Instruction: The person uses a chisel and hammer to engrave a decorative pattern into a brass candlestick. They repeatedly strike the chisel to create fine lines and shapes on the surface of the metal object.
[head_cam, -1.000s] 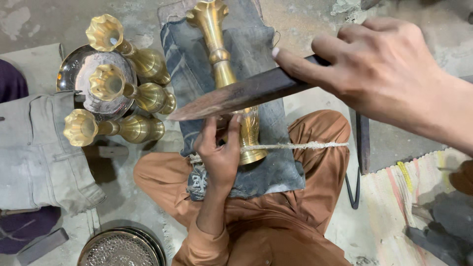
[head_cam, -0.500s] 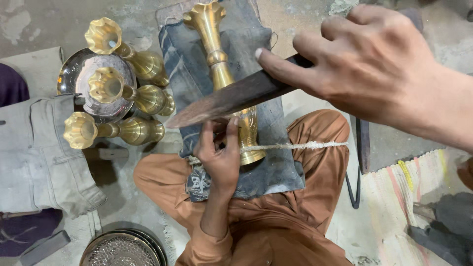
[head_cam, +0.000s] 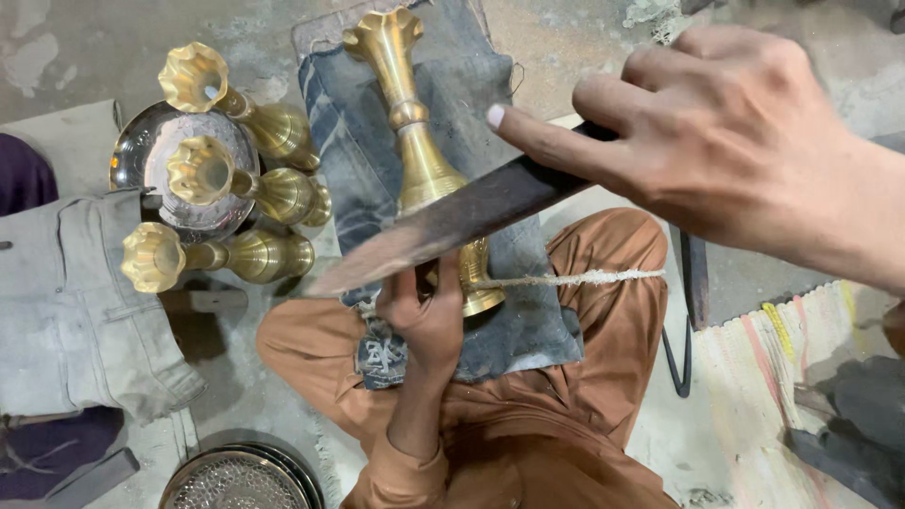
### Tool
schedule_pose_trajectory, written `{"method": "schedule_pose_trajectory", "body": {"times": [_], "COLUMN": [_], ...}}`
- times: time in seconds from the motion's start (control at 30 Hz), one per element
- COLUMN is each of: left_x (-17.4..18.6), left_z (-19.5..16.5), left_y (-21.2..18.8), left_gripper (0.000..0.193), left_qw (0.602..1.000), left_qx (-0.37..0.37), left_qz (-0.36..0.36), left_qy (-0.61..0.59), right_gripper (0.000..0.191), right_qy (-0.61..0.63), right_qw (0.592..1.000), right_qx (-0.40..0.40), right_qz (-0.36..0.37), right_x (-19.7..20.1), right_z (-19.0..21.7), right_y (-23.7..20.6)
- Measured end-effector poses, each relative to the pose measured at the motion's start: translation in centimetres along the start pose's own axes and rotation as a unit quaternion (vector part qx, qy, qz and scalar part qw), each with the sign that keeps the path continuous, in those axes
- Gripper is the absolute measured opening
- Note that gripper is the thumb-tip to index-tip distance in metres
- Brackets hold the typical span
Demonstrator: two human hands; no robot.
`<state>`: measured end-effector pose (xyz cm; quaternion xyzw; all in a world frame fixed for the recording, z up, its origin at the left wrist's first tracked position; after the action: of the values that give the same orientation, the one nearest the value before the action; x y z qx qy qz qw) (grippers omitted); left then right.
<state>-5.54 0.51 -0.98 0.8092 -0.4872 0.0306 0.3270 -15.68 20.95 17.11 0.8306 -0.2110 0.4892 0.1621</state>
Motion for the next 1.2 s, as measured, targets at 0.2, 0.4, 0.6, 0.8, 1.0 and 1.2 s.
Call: {"method": "schedule_pose_trajectory", "body": {"times": [0.2,0.4,0.6,0.8,1.0,1.2], "left_x": [0.0,-0.1,-0.1,-0.3,-0.4,-0.6], "left_z": [-0.1,0.0,-1.3,-1.3,-1.3,-1.3], "left_y": [0.0,1.4,2.4,2.7,2.5,3.0], "left_gripper": [0.029,0.02,0.023,0.036,0.027,0.037], "left_qw": [0.999,0.995,0.996,0.997,0.998,0.996], "left_qx": [-0.018,0.054,0.01,0.022,-0.026,-0.002], "left_qz": [0.001,0.061,0.073,0.066,0.063,0.086], "left_qy": [-0.047,-0.059,-0.042,-0.023,0.005,-0.014], "right_gripper": [0.08,0.069,0.067,0.067,0.071,0.071], "right_qy": [-0.056,0.038,-0.051,0.14,0.134,0.285], "right_qw": [0.998,0.998,0.996,0.984,0.987,0.95], "right_qx": [-0.011,-0.059,-0.071,-0.11,-0.085,-0.124], "right_qz": [0.02,0.008,0.022,-0.004,0.013,-0.017], "right_x": [0.1,0.2,-0.1,-1.0,-3.1,-4.6], "right_z": [0.3,0.0,-0.5,-1.6,-1.3,-1.5], "right_y": [-1.1,-2.1,-2.5,-2.6,-2.2,-2.3]}}
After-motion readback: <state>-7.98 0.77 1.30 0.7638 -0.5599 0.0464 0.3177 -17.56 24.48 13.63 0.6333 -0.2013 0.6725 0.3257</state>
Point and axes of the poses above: each hand's wrist, its own y-axis towards the middle knuckle, its own x-axis out of the back of the hand, z = x × y, the point moved 2 cm from there along y, towards the middle knuckle, and after that the axes turned 5 degrees about z, right-handed, at the moved point
